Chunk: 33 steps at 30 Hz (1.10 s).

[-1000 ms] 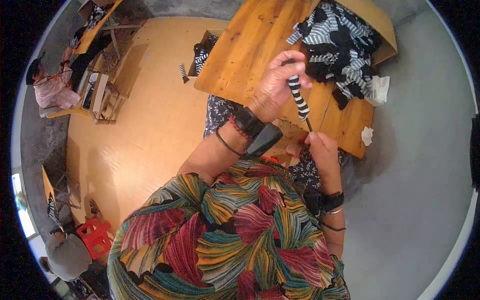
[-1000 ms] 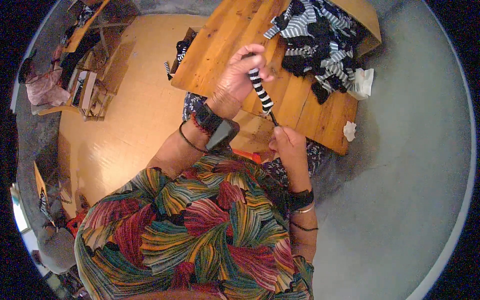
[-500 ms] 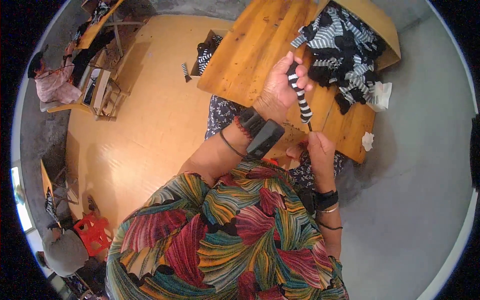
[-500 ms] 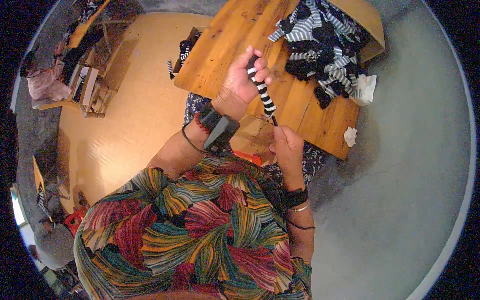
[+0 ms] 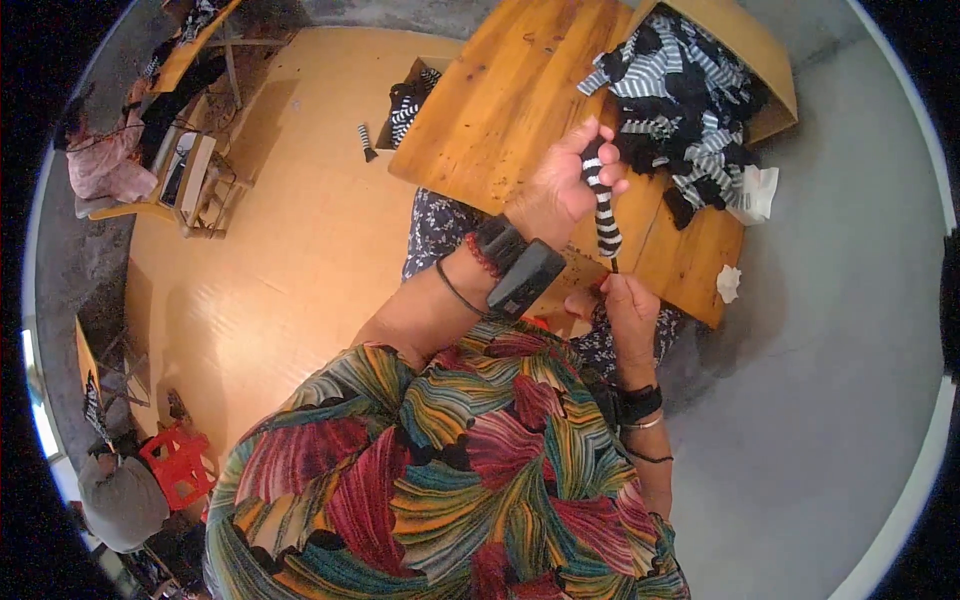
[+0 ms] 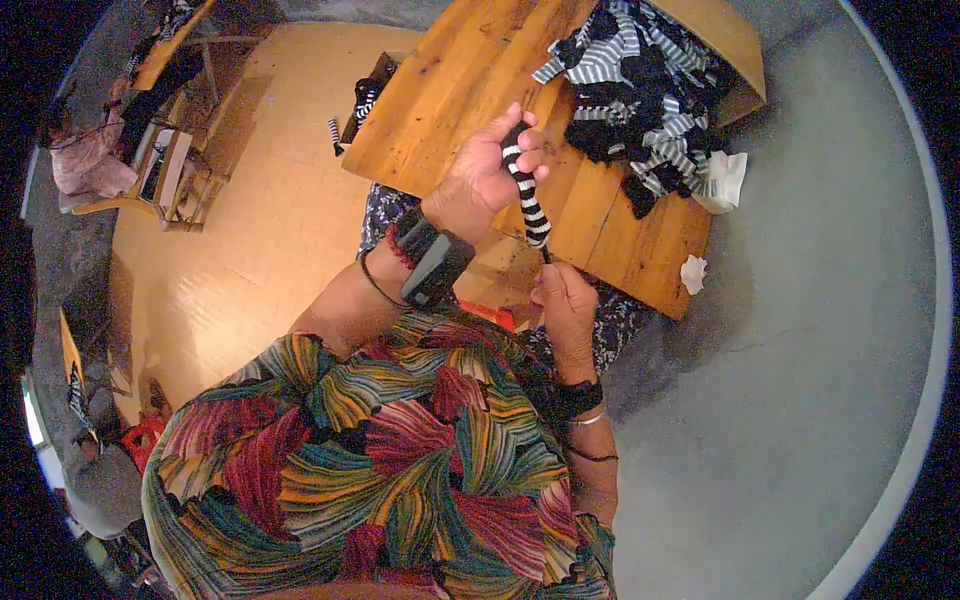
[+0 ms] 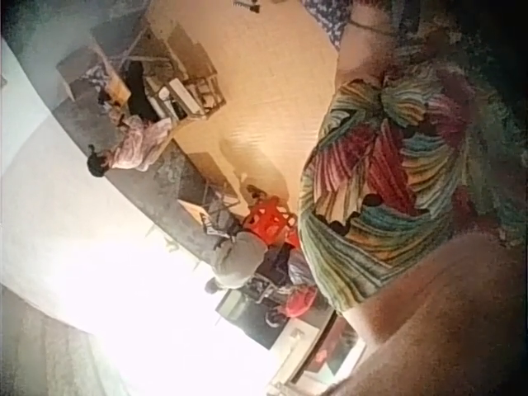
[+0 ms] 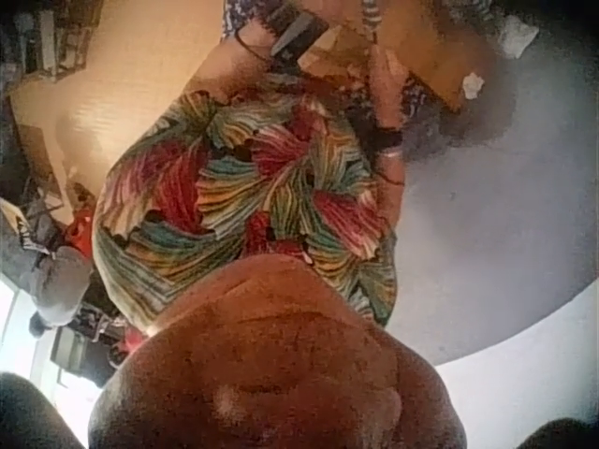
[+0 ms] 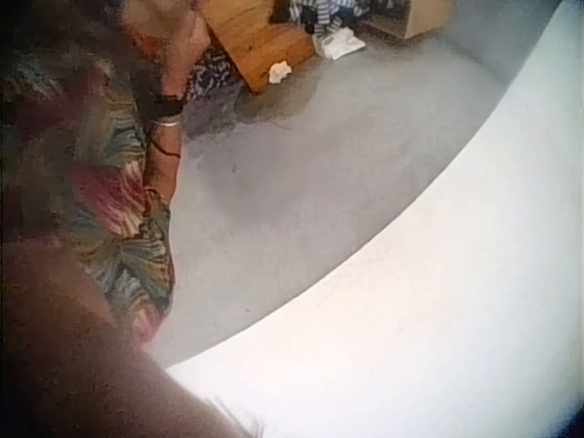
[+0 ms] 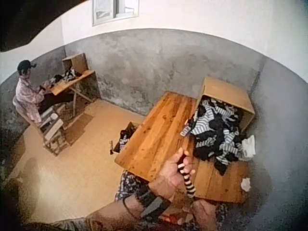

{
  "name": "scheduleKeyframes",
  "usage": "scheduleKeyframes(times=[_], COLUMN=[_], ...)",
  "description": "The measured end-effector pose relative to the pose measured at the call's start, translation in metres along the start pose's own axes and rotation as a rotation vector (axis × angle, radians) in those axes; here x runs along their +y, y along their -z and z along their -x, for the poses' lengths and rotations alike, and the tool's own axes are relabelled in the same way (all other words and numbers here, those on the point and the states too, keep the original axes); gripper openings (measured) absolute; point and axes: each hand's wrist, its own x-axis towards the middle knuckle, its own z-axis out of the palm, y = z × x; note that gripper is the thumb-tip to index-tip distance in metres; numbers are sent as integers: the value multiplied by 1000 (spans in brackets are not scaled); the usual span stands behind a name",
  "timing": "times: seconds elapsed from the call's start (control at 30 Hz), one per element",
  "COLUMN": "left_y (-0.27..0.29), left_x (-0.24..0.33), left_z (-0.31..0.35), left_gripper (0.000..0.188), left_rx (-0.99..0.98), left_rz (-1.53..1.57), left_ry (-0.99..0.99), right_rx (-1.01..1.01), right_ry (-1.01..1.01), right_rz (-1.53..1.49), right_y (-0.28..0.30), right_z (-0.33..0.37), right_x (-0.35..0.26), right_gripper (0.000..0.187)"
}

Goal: Wrapping a small piece of black fabric around a striped fabric sleeve that is placed on a thin rod.

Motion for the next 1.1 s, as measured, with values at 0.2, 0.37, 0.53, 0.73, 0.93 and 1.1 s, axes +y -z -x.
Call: scheduleKeyframes(times=[0.2,0.37,0.53,0.73,0.93,1.1], left_y=[-9,-23,-9,-3,-2,1], left_x=[-7,-10,-12,-2,-4,-2], left_z=[2,19,18,10,12,9], left_gripper=[23,27,33,36,35,36], left_rx=[-49,-121,-259,-163,-104,-23], left_rz=[-12,-175,-15,-40,-25,-16], left_ry=[-66,-209,-100,-159,-73,72], right_rx=[49,4,3,-108,-62,-81], right_ry=[-85,-168,-154,-247,-153,-47], right_rz=[-90,-343,-357,-266,-62,74], right_y=[-7,-14,-18,-3,7,12], right_z=[-9,-11,-14,-10,2,5], right_x=[20,9,-8,-12,-13,-10], right_gripper=[26,22,20,24,27,25])
